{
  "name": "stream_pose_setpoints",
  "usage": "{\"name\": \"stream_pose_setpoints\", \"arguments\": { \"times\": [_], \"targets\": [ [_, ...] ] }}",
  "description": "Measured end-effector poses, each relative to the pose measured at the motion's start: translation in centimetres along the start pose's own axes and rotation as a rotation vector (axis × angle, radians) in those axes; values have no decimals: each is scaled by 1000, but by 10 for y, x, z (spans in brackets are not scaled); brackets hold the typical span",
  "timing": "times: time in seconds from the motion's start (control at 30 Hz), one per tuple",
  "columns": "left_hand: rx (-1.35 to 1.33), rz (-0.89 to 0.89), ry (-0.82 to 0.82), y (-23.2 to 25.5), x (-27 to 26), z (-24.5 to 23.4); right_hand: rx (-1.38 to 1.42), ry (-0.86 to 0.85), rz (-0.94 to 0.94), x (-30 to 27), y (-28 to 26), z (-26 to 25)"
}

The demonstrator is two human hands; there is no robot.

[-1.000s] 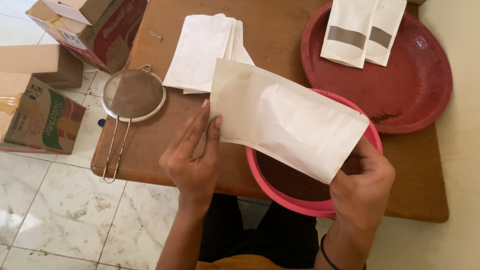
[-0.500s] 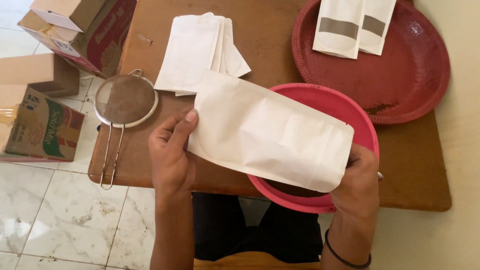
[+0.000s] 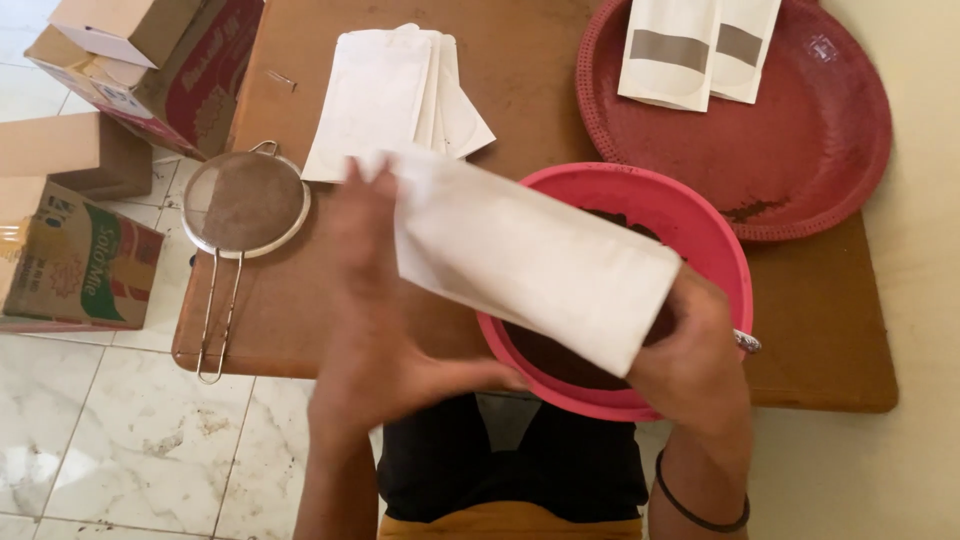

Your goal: Filling a white coffee pouch with ground coffee from a bowl using a spoon

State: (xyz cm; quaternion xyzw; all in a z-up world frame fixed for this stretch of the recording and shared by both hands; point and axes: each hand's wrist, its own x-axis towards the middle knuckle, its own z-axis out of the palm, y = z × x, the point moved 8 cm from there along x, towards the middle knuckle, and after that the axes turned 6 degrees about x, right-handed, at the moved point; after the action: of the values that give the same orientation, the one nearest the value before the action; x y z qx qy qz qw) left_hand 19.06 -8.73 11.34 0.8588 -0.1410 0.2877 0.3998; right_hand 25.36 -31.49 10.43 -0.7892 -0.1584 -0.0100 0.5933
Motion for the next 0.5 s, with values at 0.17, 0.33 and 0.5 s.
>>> {"name": "stream_pose_setpoints", "arguments": {
  "times": [0.17,0.33,0.5],
  "targets": [
    [317,171,-156,25,19,42,-118,-125,-89,1,-36,34],
    [164,179,-103,16,28,31,6,-151,-66,-9,-41,23],
    [87,111,-128,6,24,22,-371,59,-208,-21,-51,-21]
  ]
}}
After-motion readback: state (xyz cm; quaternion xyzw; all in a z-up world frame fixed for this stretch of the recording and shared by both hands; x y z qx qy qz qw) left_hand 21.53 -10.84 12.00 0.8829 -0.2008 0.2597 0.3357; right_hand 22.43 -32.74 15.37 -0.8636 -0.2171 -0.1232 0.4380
